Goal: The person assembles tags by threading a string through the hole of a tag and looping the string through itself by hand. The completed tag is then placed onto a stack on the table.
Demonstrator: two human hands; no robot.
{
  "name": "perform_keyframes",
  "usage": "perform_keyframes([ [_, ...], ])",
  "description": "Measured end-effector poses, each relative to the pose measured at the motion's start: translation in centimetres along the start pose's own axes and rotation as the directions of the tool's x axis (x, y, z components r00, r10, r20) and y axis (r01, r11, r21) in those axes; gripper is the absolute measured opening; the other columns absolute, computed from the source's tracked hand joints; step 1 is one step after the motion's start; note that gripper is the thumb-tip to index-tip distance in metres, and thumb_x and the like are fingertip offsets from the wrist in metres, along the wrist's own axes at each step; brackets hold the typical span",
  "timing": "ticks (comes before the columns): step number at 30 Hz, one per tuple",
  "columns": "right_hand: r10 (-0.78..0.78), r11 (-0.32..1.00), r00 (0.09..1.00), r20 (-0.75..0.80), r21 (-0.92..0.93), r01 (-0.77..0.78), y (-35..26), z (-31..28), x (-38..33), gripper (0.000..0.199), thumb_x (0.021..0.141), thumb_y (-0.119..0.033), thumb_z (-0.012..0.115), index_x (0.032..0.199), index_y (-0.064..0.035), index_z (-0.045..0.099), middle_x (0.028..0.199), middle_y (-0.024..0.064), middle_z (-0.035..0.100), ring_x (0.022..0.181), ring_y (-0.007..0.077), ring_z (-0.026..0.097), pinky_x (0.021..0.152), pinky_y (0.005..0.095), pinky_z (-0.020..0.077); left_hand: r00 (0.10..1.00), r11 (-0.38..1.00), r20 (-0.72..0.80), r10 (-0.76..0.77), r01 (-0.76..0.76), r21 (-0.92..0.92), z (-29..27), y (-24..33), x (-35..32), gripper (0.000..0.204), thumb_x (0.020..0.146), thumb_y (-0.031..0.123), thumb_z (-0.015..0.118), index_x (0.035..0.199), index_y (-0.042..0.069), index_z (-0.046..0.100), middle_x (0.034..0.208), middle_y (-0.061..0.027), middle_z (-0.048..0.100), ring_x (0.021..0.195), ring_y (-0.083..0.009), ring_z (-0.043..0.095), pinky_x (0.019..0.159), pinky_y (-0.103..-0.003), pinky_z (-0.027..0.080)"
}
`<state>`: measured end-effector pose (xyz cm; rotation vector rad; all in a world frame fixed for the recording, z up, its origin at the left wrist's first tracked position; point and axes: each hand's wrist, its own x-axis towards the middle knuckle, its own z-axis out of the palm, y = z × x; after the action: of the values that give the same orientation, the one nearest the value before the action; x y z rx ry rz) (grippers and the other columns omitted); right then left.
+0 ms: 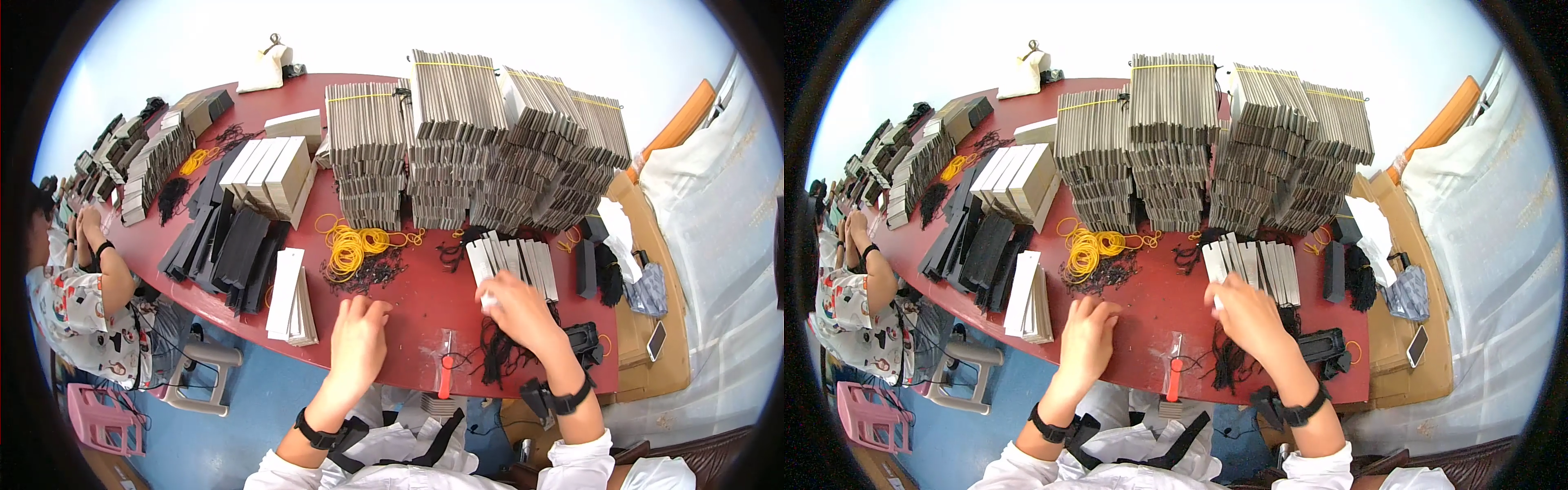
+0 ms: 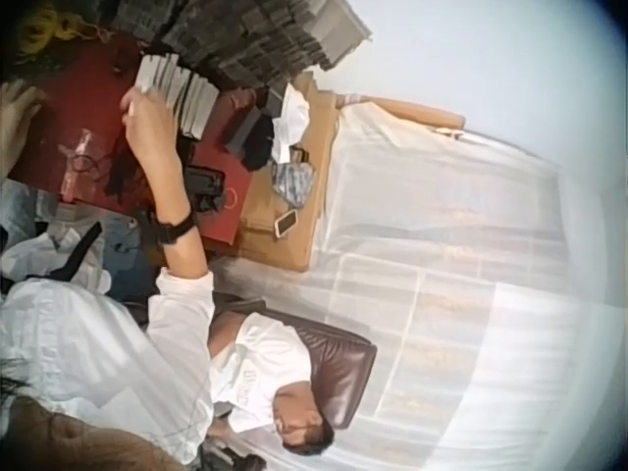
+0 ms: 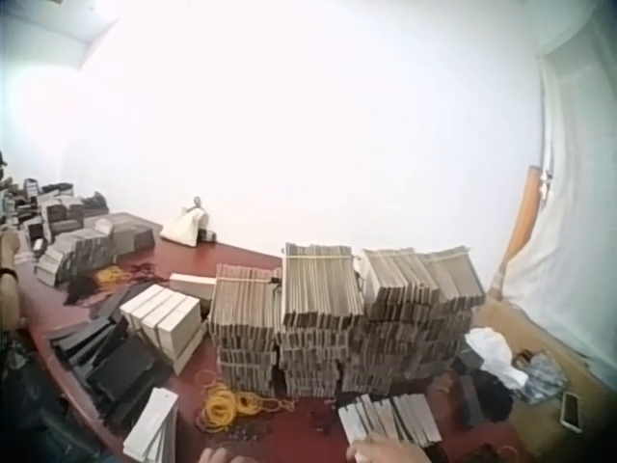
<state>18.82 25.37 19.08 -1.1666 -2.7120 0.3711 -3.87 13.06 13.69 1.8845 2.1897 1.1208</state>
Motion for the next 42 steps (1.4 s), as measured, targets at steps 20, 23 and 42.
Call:
perform_keyframes([
  [20, -0.215, 0.931, 0.973, -0.085, 0.281, 0.231, -4.2, 2.0, -2.6, 0.014, 0.085, -0.016, 0.064, 0.088, -0.0049, 0.056, 0.079, 0.0093, 0.060, 0.063, 0.0278, 0.063, 0.055, 0.0375, 0.0493, 0.996, 0.997, -0.069, -0.051, 0.055, 0.051, -0.2, -0.9, 0.1, 0.018, 0.081, 0.003, 0.063, 0.098, 0.004, 0.059, 0.090, -0.0127, 0.052, 0.085, -0.0313, 0.053, 0.072, -0.041, 0.048],
  [23, -0.208, 0.908, 0.951, -0.231, 0.317, 0.275, -4.7, 2.7, -3.2, 0.013, 0.084, -0.012, 0.066, 0.088, -0.0045, 0.056, 0.072, 0.0093, 0.064, 0.058, 0.0253, 0.063, 0.051, 0.0352, 0.0489, 0.996, 0.998, -0.077, -0.051, 0.053, 0.034, 0.2, -1.3, 1.1, 0.020, 0.081, 0.003, 0.062, 0.101, 0.004, 0.059, 0.091, -0.0138, 0.051, 0.087, -0.0318, 0.052, 0.075, -0.041, 0.048],
  [42, 0.006, 0.827, 0.948, -0.317, 0.535, 0.174, -5.0, 4.9, -6.1, 0.016, 0.080, -0.007, 0.073, 0.093, -0.0023, 0.066, 0.076, 0.0087, 0.070, 0.061, 0.0133, 0.068, 0.052, 0.0227, 0.0513, 0.992, 0.976, -0.126, -0.002, 0.029, 0.214, 0.7, -0.5, 1.0, 0.025, 0.076, 0.014, 0.069, 0.101, 0.011, 0.069, 0.094, -0.0080, 0.054, 0.088, -0.0278, 0.049, 0.073, -0.038, 0.041],
])
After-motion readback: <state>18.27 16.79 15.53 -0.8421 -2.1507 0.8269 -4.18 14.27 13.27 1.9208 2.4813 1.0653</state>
